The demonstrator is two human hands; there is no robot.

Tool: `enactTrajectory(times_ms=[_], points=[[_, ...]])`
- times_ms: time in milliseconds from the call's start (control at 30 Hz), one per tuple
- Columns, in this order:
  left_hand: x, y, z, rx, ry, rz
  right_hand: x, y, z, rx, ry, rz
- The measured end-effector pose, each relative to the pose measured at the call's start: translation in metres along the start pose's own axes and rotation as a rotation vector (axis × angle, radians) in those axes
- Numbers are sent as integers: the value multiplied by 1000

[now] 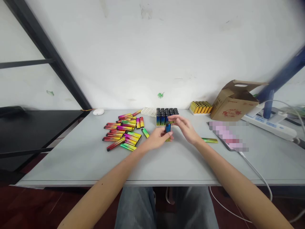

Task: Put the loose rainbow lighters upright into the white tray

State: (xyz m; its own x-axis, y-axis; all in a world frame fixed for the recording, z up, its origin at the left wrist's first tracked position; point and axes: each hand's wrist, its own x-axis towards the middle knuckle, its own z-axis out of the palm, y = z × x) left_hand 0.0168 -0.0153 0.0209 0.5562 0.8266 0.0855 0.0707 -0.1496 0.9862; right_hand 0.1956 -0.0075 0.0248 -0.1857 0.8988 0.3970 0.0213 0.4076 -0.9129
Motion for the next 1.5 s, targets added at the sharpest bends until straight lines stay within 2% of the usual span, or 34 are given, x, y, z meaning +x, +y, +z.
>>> enactTrajectory(times_ms=[100, 167, 300, 433, 500, 700, 833, 1033, 1500], points=[[4, 0, -2, -58, 97, -36, 3, -5, -4, 195, -13, 118], [7, -2, -4, -103, 141, -35, 4, -9, -7, 218, -23, 163], [11, -6, -9, -188, 183, 4, 4, -11, -11, 236, -11, 176], [8, -4, -11, -266, 308, 33, 5, -7, -14, 336, 6, 194], [6, 1, -13, -339, 332, 25, 5, -5, -15, 339, 40, 218], [5, 11, -21, -540, 172, -95, 8, 1, -20, 370, 203, 324], [5, 9, -20, -516, 99, -115, 11, 2, -25, 354, 275, 331], [5, 5, -19, -418, 87, -168, 11, 1, -29, 329, 290, 285], [11, 1, -20, -479, 167, -181, 12, 6, -29, 521, 384, 330]])
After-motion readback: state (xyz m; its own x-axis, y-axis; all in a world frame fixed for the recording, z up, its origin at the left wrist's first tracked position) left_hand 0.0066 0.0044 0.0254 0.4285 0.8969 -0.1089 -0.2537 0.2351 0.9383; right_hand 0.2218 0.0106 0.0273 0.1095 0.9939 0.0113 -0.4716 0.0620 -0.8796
